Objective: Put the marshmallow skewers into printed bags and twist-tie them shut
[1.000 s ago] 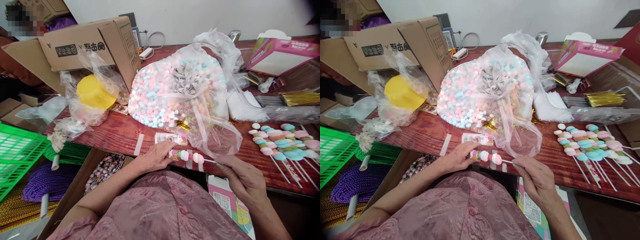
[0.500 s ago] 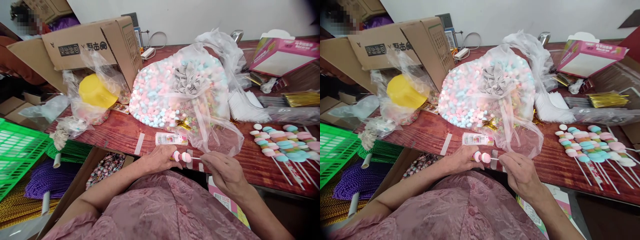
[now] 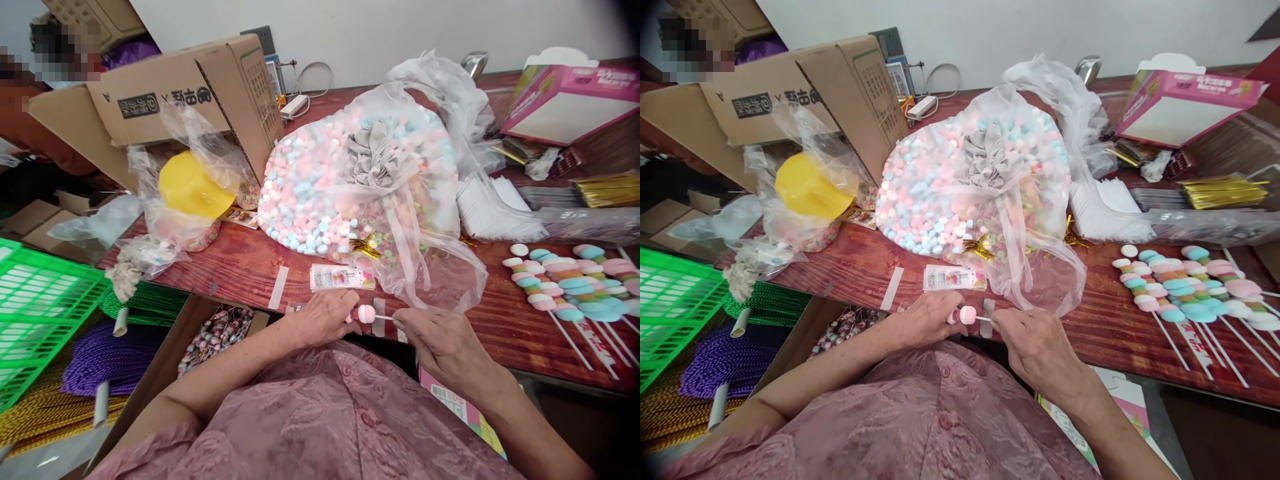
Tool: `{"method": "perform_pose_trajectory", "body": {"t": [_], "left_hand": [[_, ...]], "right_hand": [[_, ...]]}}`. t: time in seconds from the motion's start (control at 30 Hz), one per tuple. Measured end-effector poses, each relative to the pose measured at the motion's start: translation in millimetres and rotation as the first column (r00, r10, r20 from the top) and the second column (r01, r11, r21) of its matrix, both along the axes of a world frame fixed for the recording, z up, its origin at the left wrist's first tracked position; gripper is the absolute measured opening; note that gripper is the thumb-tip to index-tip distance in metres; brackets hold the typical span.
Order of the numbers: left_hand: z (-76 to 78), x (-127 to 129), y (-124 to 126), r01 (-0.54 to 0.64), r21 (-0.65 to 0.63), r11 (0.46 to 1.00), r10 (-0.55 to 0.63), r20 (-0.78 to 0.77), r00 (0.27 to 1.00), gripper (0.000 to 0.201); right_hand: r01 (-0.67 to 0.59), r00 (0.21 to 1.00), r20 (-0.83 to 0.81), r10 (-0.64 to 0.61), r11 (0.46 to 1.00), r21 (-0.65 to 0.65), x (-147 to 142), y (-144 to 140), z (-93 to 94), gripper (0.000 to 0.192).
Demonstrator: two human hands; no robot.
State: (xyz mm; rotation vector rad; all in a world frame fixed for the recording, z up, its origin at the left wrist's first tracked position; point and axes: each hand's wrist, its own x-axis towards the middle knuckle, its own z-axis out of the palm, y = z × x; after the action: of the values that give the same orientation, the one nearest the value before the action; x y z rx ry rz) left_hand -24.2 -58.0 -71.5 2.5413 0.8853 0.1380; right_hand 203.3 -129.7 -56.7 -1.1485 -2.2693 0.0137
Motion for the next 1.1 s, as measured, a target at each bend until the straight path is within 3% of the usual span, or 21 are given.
{"method": "perform_pose_trajectory", "body": {"t": [0.1, 0.17, 0.27, 0.37, 0.43, 0.53, 0.6, 0.67, 0.77, 0.87, 1.03, 1.1], "left_hand": [[-2.1, 3, -1, 0.038, -0.104, 0.994, -0.032, 0.063, 0.998, 0.026], [-2.7, 0, 0, 0.078, -0.141, 0.987, -0.057, 0.143, 0.988, 0.045], [2.1, -11, 5, 0.069, -0.074, 0.995, -0.053, 0.199, 0.978, 0.09], [10.6, -26, 13, -0.027, 0.035, 0.999, 0.025, 0.079, 0.997, 0.109], [12.8, -34, 17, -0.075, 0.099, 0.992, 0.076, -0.009, 0.997, 0.104], [6.5, -42, 20, -0.088, 0.152, 0.985, 0.105, -0.108, 0.989, 0.059], [-0.3, -43, 19, -0.077, 0.142, 0.987, 0.099, -0.162, 0.982, 0.028], [-4.2, -42, 15, -0.082, 0.125, 0.989, 0.104, -0.186, 0.977, 0.013], [-1.0, -37, 11, -0.088, 0.067, 0.994, 0.099, -0.19, 0.977, 0.013], [7.2, -34, 10, -0.062, 0.003, 0.998, 0.061, -0.236, 0.97, 0.013], [18.0, -34, 15, 0.03, -0.007, 1.0, -0.031, -0.265, 0.964, 0.013], [22.1, -33, 18, 0.056, -0.089, 0.994, -0.073, -0.197, 0.978, 0.014]], "right_hand": [[0.001, 0.999, 0.036, -0.003, 0.999, 0.045, -5, 1, 0.7, 0.025], [0.006, 1.0, 0.016, -0.007, 0.997, 0.071, -3, 3, -2.3, 0.026], [0.052, 0.995, -0.093, -0.043, 0.994, 0.101, 6, 5, -9.0, 0.027], [0.079, 0.968, -0.244, -0.061, 0.995, 0.064, 13, 6, -12.8, 0.018], [0.069, 0.944, -0.322, -0.068, 0.998, -0.01, 12, 6, -14.1, 0.014], [0.061, 0.921, -0.378, -0.096, 0.993, -0.105, 8, 6, -19.2, 0.014], [0.077, 0.926, -0.366, -0.097, 0.995, -0.07, 4, 5, -25.2, 0.016], [0.079, 0.954, -0.292, -0.065, 0.996, 0.037, 2, 5, -31.0, 0.024], [0.018, 0.993, -0.116, 0.003, 0.984, 0.179, 2, 5, -33.5, 0.037], [-0.07, 0.997, -0.011, 0.076, 0.961, 0.268, 6, 5, -25.8, 0.036], [-0.151, 0.988, 0.074, 0.134, 0.93, 0.336, 17, 6, -2.4, 0.028], [-0.175, 0.983, 0.114, 0.144, 0.924, 0.34, 21, 8, 4.8, 0.028]]}}
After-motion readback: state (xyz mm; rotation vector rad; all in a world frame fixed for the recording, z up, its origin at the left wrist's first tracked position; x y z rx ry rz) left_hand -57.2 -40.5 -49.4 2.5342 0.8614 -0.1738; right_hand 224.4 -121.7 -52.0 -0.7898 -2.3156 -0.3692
